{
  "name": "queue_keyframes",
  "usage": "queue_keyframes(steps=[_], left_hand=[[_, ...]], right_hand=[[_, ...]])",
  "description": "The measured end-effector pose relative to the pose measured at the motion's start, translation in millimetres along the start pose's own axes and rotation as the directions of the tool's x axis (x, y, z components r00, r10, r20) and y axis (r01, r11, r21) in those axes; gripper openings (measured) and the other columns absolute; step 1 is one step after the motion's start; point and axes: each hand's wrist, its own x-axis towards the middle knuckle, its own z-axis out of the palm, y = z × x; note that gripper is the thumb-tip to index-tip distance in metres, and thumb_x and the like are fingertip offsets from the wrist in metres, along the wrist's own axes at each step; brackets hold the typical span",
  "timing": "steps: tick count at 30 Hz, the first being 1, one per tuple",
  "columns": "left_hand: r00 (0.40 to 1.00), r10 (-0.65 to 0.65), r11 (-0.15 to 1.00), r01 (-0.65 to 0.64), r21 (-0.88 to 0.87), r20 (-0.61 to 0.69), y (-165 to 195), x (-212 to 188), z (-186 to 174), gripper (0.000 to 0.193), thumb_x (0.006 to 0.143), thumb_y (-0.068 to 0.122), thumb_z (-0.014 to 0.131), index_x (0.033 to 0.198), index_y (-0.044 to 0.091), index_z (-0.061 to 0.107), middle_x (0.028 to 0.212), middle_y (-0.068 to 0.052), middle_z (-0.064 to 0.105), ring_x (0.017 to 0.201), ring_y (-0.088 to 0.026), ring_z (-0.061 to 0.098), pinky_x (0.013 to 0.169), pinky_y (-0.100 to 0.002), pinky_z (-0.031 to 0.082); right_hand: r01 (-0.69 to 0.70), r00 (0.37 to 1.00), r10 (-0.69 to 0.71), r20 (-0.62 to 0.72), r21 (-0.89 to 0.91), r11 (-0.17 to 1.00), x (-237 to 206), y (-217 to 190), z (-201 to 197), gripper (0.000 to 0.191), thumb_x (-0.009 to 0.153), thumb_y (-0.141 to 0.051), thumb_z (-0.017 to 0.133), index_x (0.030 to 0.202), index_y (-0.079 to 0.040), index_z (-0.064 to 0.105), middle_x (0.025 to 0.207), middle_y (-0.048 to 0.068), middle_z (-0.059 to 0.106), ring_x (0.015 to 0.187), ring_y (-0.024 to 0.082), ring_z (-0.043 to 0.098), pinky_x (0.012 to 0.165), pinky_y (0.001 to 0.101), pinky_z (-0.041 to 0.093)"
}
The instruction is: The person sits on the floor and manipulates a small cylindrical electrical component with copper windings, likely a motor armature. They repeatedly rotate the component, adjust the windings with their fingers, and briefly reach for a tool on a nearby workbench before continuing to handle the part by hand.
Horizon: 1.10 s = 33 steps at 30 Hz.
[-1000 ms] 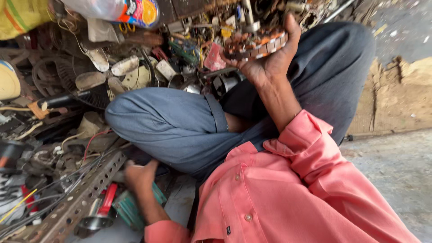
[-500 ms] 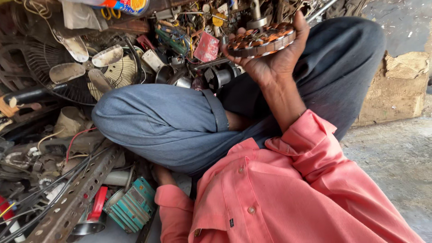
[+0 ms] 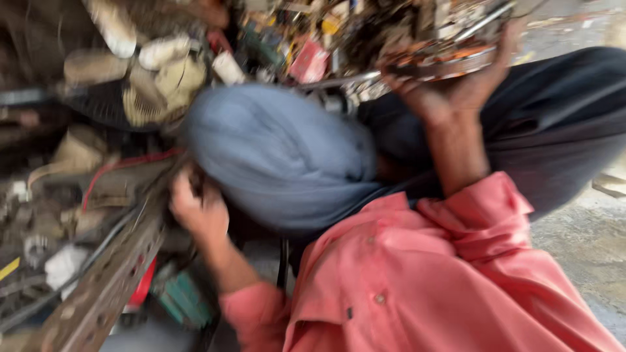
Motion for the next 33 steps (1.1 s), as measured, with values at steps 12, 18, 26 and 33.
queue_keyframes(steps=[12, 18, 26, 33], left_hand=[[0.949, 0.293, 0.703, -0.298, -0.646, -0.118, 154.7, 55.1, -38.0, 0.017, 0.100, -0.009, 0.078, 0.110, -0.001, 0.067, 0.108, -0.008, 0.069, 0.091, -0.017, 0.068, 0.083, -0.027, 0.061], [0.695, 0.718, 0.442, -0.419, -0.793, 0.033, 229.1, 73.0, 106.5, 0.018, 0.083, -0.001, 0.081, 0.095, 0.006, 0.069, 0.091, -0.012, 0.064, 0.084, -0.028, 0.065, 0.078, -0.034, 0.051], [0.598, 0.722, 0.641, -0.389, -0.662, 0.348, 250.8, 73.5, 251.9, 0.016, 0.079, 0.010, 0.087, 0.087, 0.009, 0.073, 0.088, -0.004, 0.068, 0.085, -0.026, 0.070, 0.081, -0.035, 0.054], [0.605, 0.735, 0.619, -0.414, -0.667, 0.306, 247.4, 60.6, 268.6, 0.017, 0.080, 0.010, 0.088, 0.089, 0.010, 0.074, 0.094, -0.005, 0.065, 0.096, -0.024, 0.064, 0.088, -0.038, 0.053]], right_hand=[[-0.031, 0.987, 0.060, -0.150, 0.191, 0.981, 16.3, 12.0, -9.2, 0.097, 0.077, -0.077, 0.049, 0.146, -0.009, 0.042, 0.141, 0.022, 0.042, 0.123, 0.045, 0.043, 0.096, 0.0708, 0.042], [0.125, 0.991, -0.110, 0.076, -0.249, 0.960, 39.0, -2.7, -31.4, 0.081, 0.091, -0.064, 0.058, 0.146, -0.005, 0.052, 0.135, 0.016, 0.058, 0.118, 0.034, 0.057, 0.104, 0.0488, 0.050], [0.271, 0.962, -0.272, 0.014, -0.150, 0.951, 35.2, -28.6, -44.1, 0.062, 0.086, -0.054, 0.057, 0.125, -0.007, 0.064, 0.118, 0.012, 0.073, 0.107, 0.030, 0.071, 0.104, 0.0451, 0.058], [0.221, 0.973, -0.216, 0.082, -0.069, 0.973, 34.0, -19.1, -40.0, 0.058, 0.096, -0.053, 0.062, 0.129, -0.005, 0.065, 0.117, 0.011, 0.071, 0.108, 0.026, 0.069, 0.100, 0.0416, 0.057]])
